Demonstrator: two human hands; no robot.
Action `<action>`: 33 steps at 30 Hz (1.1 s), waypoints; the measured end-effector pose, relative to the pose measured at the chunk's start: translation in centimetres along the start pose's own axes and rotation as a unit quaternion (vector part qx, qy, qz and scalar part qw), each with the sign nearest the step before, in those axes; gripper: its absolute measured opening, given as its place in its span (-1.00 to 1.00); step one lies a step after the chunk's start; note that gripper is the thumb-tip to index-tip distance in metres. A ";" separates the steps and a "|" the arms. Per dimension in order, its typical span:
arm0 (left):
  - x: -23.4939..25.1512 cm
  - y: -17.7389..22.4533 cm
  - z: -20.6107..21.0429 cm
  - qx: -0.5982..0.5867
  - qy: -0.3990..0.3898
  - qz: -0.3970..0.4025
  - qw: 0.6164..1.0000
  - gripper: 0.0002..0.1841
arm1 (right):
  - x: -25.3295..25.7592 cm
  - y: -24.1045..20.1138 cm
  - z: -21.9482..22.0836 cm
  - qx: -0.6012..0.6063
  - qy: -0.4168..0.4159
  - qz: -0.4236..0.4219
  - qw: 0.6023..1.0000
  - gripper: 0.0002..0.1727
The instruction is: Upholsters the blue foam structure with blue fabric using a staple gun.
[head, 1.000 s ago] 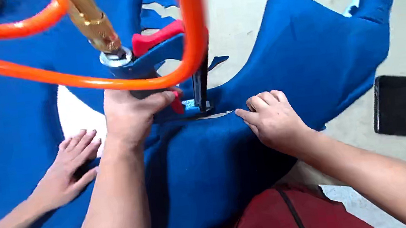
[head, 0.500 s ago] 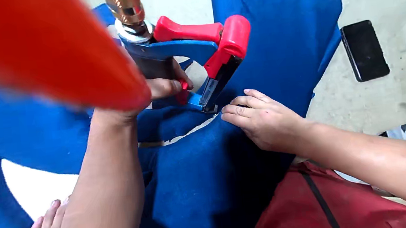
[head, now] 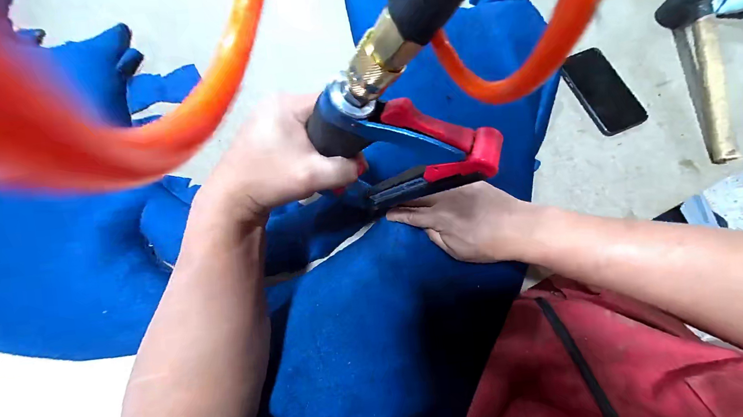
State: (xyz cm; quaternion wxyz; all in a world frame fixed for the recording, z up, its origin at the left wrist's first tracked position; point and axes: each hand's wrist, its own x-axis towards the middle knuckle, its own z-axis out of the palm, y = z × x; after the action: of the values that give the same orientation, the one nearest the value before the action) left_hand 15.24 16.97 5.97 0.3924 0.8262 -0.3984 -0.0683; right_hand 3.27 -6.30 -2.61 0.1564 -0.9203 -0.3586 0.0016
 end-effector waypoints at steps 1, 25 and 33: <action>-0.1 0.5 0.2 0.003 -0.003 0.009 1.000 -0.69 | -0.1 -0.2 -0.2 -0.001 -0.017 0.004 1.000 -0.43; 1.3 1.2 0.6 0.083 -0.103 0.098 0.986 -0.68 | -1.3 2.4 3.1 0.028 0.059 -0.039 0.997 -0.53; 1.1 0.4 -0.3 0.018 -0.106 0.048 0.993 -0.69 | 0.1 -0.6 -0.1 -0.025 -0.027 0.024 0.999 -0.48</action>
State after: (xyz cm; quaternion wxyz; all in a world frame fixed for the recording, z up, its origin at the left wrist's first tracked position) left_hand 15.87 16.23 6.63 0.3359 0.8011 -0.4781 -0.1300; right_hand 2.98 -5.81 -2.27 0.1233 -0.9318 -0.3407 0.0214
